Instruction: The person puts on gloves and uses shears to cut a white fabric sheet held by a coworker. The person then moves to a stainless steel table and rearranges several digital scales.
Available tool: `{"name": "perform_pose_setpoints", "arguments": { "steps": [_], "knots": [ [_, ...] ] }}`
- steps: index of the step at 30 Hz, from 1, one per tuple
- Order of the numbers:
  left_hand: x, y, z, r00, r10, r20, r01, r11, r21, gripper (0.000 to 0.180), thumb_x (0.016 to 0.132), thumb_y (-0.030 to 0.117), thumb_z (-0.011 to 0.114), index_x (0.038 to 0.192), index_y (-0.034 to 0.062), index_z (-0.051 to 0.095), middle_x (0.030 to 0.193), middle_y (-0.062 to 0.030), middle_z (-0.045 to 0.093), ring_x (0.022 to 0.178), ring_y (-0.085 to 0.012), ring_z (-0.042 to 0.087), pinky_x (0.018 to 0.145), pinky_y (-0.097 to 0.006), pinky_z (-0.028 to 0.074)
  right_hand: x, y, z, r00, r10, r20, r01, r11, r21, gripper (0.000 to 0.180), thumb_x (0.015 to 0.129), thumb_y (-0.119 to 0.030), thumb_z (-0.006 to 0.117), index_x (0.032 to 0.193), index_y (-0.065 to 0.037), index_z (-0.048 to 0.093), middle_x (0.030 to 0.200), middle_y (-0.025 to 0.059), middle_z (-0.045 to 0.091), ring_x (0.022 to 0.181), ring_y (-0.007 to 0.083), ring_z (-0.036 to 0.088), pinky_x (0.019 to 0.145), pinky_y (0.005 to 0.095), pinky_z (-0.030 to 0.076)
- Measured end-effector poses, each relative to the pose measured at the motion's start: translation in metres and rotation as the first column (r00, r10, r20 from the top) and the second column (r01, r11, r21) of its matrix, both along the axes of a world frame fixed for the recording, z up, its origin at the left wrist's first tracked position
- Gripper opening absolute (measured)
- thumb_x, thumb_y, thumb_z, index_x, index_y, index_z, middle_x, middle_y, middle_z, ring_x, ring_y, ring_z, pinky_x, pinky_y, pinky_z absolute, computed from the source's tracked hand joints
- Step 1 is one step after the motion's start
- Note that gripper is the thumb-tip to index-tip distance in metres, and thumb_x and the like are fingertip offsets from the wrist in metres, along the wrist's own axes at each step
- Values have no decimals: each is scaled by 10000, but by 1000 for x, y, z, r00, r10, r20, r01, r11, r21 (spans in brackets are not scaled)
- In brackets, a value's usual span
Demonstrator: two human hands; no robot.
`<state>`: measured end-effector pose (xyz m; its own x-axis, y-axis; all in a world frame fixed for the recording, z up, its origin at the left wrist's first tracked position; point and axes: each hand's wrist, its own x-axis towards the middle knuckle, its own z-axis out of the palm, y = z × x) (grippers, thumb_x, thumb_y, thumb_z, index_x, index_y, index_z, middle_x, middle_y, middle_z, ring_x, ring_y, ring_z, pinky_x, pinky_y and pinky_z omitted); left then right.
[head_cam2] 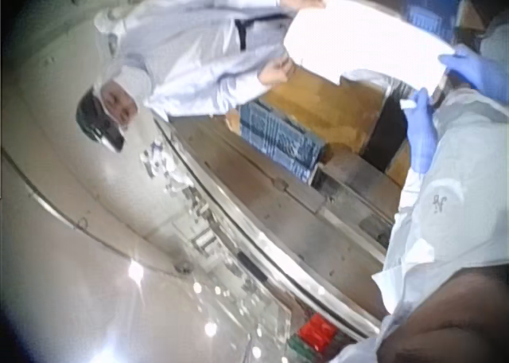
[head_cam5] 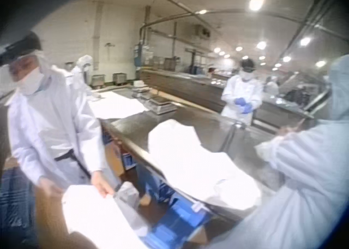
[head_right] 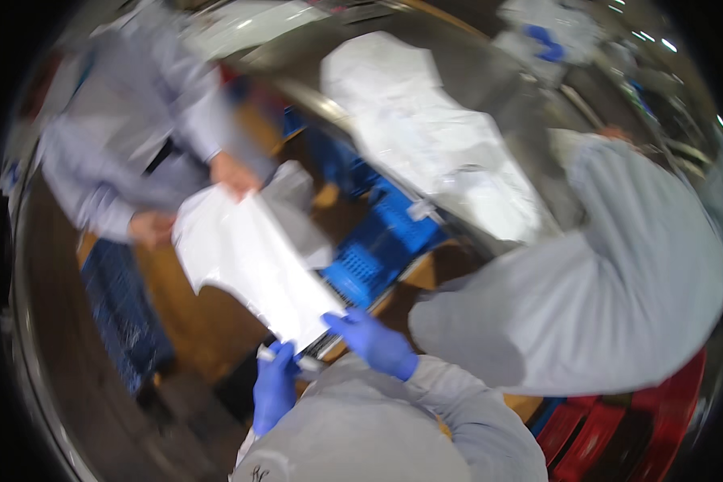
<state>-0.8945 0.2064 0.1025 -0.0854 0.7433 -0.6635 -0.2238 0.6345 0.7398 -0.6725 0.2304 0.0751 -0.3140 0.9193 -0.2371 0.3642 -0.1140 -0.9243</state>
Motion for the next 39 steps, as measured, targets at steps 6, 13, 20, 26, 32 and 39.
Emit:
{"name": "perform_pose_setpoints", "arguments": {
  "steps": [6,13,20,26,32,39],
  "knots": [
    [-10,5,-37,940,-310,-140,337,907,254,344,991,-14,535,1326,34,591,1189,-124,549,920,-190,579,783,-308,508,5,25,-16,941,-248,-232,242,969,-53,363,1059,-233,504,1358,-41,581,1346,184,538,1212,288,570,1049,335,447],
    [11,9,-8,777,-426,-464,594,742,312,261,1010,72,566,1263,29,615,1088,-78,554,852,-156,546,736,-281,460,24,32,29,845,-385,-370,342,923,-179,258,1018,-203,591,1112,23,672,972,85,661,960,143,601,931,270,460],
    [5,13,17,878,-325,-352,434,851,296,226,1005,314,598,984,90,624,846,8,564,763,-84,501,682,-249,388,8,34,45,931,-344,-118,326,933,-151,252,1015,-228,585,990,20,628,828,61,577,793,134,499,788,301,445],
    [-6,16,9,976,-218,-9,217,969,120,229,998,314,600,968,87,617,844,12,557,753,-79,490,680,-242,385,-6,31,36,909,-375,-185,340,920,-193,272,1014,-226,587,1034,38,645,873,52,602,843,122,506,809,280,434],
    [-19,21,13,984,-176,35,172,979,110,210,986,291,597,922,90,596,793,23,521,727,-74,472,672,-245,394,-20,27,37,905,-356,-232,309,926,-216,287,1017,-220,592,1077,55,648,925,61,624,898,121,532,854,269,436],
    [-22,12,-6,980,-189,58,184,979,83,270,1004,192,587,1206,14,616,1004,-31,544,827,-107,516,733,-260,445,-3,20,49,988,-142,60,130,977,169,278,974,-51,578,1239,18,628,1199,179,611,1107,301,600,967,334,485]
  ]
}}
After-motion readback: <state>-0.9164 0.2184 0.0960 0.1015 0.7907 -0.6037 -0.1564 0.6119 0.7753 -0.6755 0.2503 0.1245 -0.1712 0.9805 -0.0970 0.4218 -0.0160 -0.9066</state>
